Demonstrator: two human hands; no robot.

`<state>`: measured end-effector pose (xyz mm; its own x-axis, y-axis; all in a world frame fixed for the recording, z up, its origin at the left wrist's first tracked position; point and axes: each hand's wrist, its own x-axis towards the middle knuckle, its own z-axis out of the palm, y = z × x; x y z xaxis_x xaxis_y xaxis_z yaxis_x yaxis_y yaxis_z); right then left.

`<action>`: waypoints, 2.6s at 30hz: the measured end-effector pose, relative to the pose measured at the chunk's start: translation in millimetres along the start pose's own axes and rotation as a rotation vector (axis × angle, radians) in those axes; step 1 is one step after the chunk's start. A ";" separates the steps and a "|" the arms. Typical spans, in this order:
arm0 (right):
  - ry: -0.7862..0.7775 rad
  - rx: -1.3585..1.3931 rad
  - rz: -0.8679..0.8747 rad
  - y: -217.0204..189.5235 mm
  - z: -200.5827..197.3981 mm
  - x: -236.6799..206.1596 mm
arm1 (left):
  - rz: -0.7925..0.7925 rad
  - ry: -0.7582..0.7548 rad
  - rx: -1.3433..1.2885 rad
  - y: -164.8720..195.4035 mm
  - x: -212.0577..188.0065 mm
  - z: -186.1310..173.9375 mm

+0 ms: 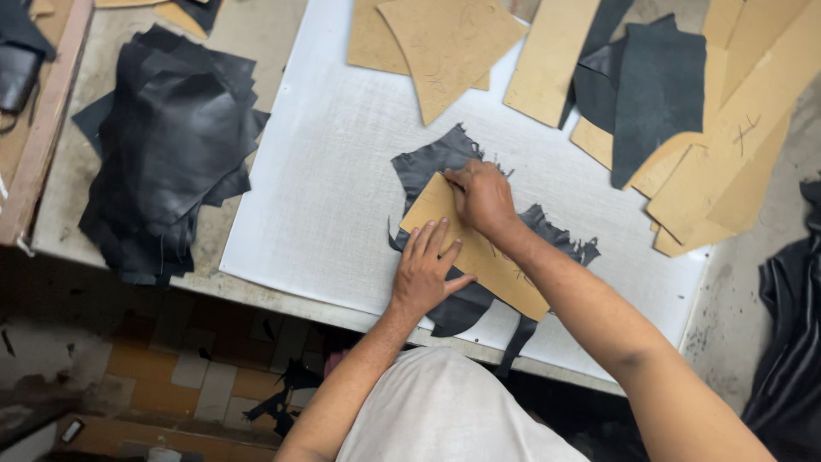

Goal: The person places cardboard templates on a large piece of black leather, traces the outlines with a pen, and cuts the leather along the marked lines. The cut leather pieces are set aside, and the process is repeated with different templates.

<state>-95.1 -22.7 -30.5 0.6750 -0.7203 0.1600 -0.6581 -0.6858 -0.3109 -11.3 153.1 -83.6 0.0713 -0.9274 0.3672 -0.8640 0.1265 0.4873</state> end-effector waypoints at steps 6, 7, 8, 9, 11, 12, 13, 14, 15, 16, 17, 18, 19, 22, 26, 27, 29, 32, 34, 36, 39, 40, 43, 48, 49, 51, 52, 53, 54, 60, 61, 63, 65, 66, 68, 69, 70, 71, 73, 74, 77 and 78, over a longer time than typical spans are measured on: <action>0.098 -0.143 0.119 75.0 -45.1 -158.8 | 0.003 -0.181 0.190 18.1 22.7 0.6; 0.106 -0.211 0.171 88.9 -59.4 -188.5 | 0.021 -0.201 0.216 20.4 27.8 0.6; 0.114 -0.280 0.231 100.0 -71.2 -214.8 | 0.026 -0.207 0.223 22.6 31.0 -0.8; 0.121 -0.303 0.273 110.2 -80.8 -236.4 | 0.042 -0.214 0.226 24.3 34.2 -2.9; 0.135 -0.359 0.359 125.5 -98.1 -272.2 | 0.093 -0.213 0.248 29.7 41.3 -6.7; 0.207 -0.326 0.388 127.8 -99.7 -283.2 | 0.119 -0.208 0.270 32.9 43.8 -9.2; 0.276 -0.287 0.416 125.5 -94.9 -289.3 | 0.141 -0.209 0.296 37.5 45.4 -11.1; 0.347 -0.246 0.439 119.4 -87.2 -293.6 | 0.131 -0.288 0.305 43.6 46.8 -12.0; 0.439 -0.010 0.579 110.6 -77.5 -294.8 | 0.117 -0.362 0.320 50.4 49.0 -11.6; 0.530 0.231 0.703 101.8 -66.6 -291.3 | 0.097 -0.431 0.338 58.0 53.4 -8.8; 0.618 0.480 0.819 92.2 -56.3 -287.1 | 0.185 -0.422 0.307 67.7 58.6 -3.3; 0.631 0.501 0.869 85.4 -48.5 -281.0 | 0.272 -0.414 0.273 81.0 64.4 5.7; 0.643 0.519 0.915 82.0 -44.1 -274.3 | 0.355 -0.402 0.235 94.7 70.1 15.4; 0.637 0.601 1.150 84.1 -43.5 -258.2 | 0.526 -0.492 0.240 133.2 85.0 44.0; 0.518 0.107 1.038 98.4 -42.5 -247.8 | 0.571 -0.673 0.308 149.3 94.6 64.8; 0.522 0.043 1.022 96.2 -37.6 -247.1 | 0.575 -0.699 0.314 149.8 95.5 67.4; 0.540 -0.038 1.008 79.7 -23.2 -248.8 | 0.583 -0.748 0.333 148.3 95.9 69.9; 0.534 -0.119 0.986 31.9 -10.8 -269.7 | 0.564 -0.764 0.345 150.8 99.6 73.1; 0.500 -0.082 1.038 -16.5 -9.0 -292.9 | 0.570 -0.769 0.343 152.1 101.0 72.4; 0.418 0.009 1.074 -27.9 -20.8 -308.7 | 0.582 -0.742 0.340 153.3 100.6 71.4; 0.362 -0.015 0.999 -20.5 -42.0 -313.2 | 0.606 -0.711 0.302 147.5 95.4 67.7; 0.429 -0.120 0.874 -9.4 -48.8 -306.3 | 0.605 -0.699 0.277 143.9 92.5 66.0; 0.103 -0.120 0.973 10.0 -73.0 -285.7 | 0.666 -0.552 0.205 119.3 88.9 54.2; -0.380 0.080 0.984 -25.7 -117.6 -274.9 | 0.613 -0.630 0.187 8.0 117.5 -10.7; -0.268 0.147 0.857 -37.8 -113.2 -263.1 | 0.619 -0.682 0.193 -13.5 127.3 -24.9; -0.042 0.295 0.595 -64.1 -85.1 -227.4 | 0.626 -0.786 0.215 -50.8 149.7 -49.3; 0.036 0.311 0.510 -74.9 -65.0 -204.9 | 0.609 -0.858 0.221 -59.3 158.1 -54.6; 0.113 0.323 0.426 -83.7 -44.6 -181.8 | 0.592 -0.926 0.220 -63.4 167.4 -56.2; 0.156 0.266 0.337 -90.0 -26.1 -159.7 | 0.575 -0.991 0.215 -65.5 174.0 -56.8; 0.170 0.036 0.100 -102.3 30.1 -84.6 | 0.631 -1.060 0.540 -47.8 178.5 -38.9; 0.159 0.010 0.104 -103.6 33.9 -80.3 | 0.642 -1.058 0.556 -47.6 177.4 -38.1; 0.135 -0.057 0.121 -104.9 38.8 -78.1 | 0.674 -1.051 0.584 -45.6 178.3 -35.9; 0.128 -0.063 0.121 -102.3 40.8 -80.4 | 0.631 -1.111 0.591 -45.0 181.8 -35.4; 0.137 -0.037 0.105 -100.1 41.0 -81.9 | 0.619 -1.139 0.593 -44.1 184.5 -35.2; 0.145 -0.045 0.088 -94.5 40.2 -83.5 | 0.620 -1.161 0.585 -41.7 190.1 -35.6; 0.144 -0.072 0.098 -93.8 40.3 -83.2 | 0.619 -1.177 0.582 -39.6 191.9 -36.0; 0.141 -0.098 0.108 -92.1 39.3 -83.7 | 0.638 -1.186 0.604 -36.6 193.3 -35.7; 0.081 -0.106 0.129 -88.9 36.8 -86.6 | 0.650 -1.195 0.625 -33.1 193.0 -35.9; -0.032 -0.115 0.152 -81.8 32.8 -91.9 | 0.646 -1.215 0.659 -26.9 191.3 -36.0; -0.008 -0.075 0.161 -75.0 28.3 -100.9 | 0.639 -1.224 0.668 -24.2 190.8 -35.6; 0.033 -0.019 0.193 -33.5 -3.0 -164.1 | 0.647 -1.201 0.706 -21.3 188.8 -34.9; -0.002 -0.027 0.203 -15.2 -15.9 -190.6 | 0.659 -1.186 0.722 -20.5 187.2 -34.3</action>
<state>-219.0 123.3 -41.3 0.5280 -0.8440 0.0943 -0.7895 -0.5287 -0.3116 36.9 -11.0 2.3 -0.5314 -0.5590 -0.6365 -0.6561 0.7468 -0.1082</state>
